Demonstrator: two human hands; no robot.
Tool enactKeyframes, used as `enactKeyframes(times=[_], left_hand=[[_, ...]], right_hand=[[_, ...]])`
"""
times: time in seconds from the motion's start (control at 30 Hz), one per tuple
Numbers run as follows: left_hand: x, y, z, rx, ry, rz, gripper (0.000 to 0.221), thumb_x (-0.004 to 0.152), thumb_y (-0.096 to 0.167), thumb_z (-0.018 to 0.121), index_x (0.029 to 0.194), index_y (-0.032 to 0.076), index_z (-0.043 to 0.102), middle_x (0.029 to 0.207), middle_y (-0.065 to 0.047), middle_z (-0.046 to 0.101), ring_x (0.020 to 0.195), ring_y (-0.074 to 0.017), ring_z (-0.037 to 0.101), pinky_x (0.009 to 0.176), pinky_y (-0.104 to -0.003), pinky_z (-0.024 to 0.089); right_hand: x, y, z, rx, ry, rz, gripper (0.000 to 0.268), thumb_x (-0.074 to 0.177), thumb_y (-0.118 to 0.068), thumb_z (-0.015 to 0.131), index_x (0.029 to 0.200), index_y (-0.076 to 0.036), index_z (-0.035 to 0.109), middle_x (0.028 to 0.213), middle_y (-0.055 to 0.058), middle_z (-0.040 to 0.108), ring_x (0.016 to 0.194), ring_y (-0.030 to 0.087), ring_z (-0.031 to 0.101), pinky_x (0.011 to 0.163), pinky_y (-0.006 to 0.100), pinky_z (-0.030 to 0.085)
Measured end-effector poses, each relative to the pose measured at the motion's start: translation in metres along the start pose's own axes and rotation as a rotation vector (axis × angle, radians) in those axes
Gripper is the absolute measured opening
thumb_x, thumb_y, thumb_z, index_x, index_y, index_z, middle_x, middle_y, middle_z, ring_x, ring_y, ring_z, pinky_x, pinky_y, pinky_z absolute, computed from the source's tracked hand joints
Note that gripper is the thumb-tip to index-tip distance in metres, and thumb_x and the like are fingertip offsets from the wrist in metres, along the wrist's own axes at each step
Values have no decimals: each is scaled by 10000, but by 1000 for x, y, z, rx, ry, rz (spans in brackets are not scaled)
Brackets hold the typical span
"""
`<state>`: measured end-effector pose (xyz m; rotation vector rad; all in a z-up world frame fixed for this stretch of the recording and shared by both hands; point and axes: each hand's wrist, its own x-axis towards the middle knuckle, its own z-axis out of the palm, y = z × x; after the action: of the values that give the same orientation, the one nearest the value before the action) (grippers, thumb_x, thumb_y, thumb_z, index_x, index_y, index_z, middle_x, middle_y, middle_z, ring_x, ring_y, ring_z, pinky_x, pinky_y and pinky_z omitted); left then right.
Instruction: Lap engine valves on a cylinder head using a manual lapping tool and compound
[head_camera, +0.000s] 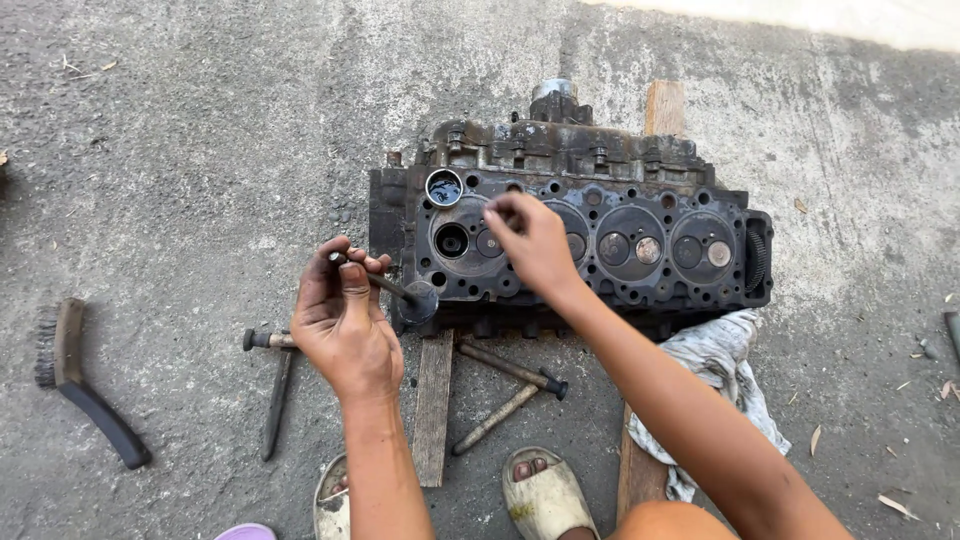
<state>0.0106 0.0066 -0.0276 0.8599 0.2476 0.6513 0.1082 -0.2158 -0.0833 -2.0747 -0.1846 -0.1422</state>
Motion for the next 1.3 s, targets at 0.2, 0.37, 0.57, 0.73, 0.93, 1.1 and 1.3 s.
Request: enactKeyframes(times=[0.2, 0.37, 0.57, 0.73, 0.93, 1.1, 1.3], left_hand=[[-13, 0, 12, -31, -18, -13, 173, 1133, -11, 681, 1297, -25, 732, 1058, -155, 734, 891, -191, 735, 888, -395, 731], [-22, 5, 19, -27, -33, -22, 174, 1134, -14, 682, 1300, -29, 729, 1070, -162, 736, 903, -195, 731, 869, -387, 718], [-25, 7, 21, -19, -28, 0, 172, 1122, -6, 708, 1292, -21, 733, 1080, -162, 746, 910, -197, 733, 856, -375, 715], [-24, 5, 20, -10, -32, 11, 183, 1112, -7, 728, 1295, -21, 737, 1082, -162, 752, 914, -196, 739, 847, -373, 717], [-25, 2, 21, -7, -31, 14, 181, 1110, -3, 735, 1290, -19, 739, 1080, -164, 751, 912, -201, 736, 842, -379, 712], [-25, 3, 20, 7, -32, 19, 177, 1112, -6, 736, 1288, -21, 740, 1076, -170, 752, 911, -207, 736, 844, -389, 715], [-25, 2, 21, 1, -31, 21, 177, 1113, 10, 740, 1289, -10, 741, 1073, -160, 749, 903, -200, 723, 833, -376, 703]], right_hand=[[-109, -66, -23, 3, -19, -51, 127, 1044, -204, 785, 1089, -95, 833, 884, 98, 777, 732, 254, 773, 651, 373, 618], [-133, -78, -21, -7, 13, -147, 80, 1051, -143, 788, 1095, -82, 817, 882, 91, 753, 726, 243, 756, 635, 342, 626], [-137, -79, -16, -22, 24, -250, 52, 1057, -77, 771, 1098, -61, 797, 882, 108, 738, 694, 253, 738, 608, 341, 617], [-135, -83, -12, -66, 35, -316, 53, 1057, -73, 774, 1109, -68, 783, 894, 83, 733, 692, 234, 728, 606, 327, 615], [-134, -90, -11, -133, 45, -384, 56, 1050, -50, 759, 1100, -76, 760, 873, 78, 716, 681, 252, 731, 593, 336, 619], [-132, -89, -15, -165, 77, -405, 60, 1062, -41, 741, 1110, -75, 750, 875, 83, 712, 677, 269, 726, 585, 354, 619], [-132, -85, -14, -139, 82, -417, 70, 1055, -22, 742, 1111, -64, 748, 879, 99, 719, 671, 282, 722, 575, 359, 616]])
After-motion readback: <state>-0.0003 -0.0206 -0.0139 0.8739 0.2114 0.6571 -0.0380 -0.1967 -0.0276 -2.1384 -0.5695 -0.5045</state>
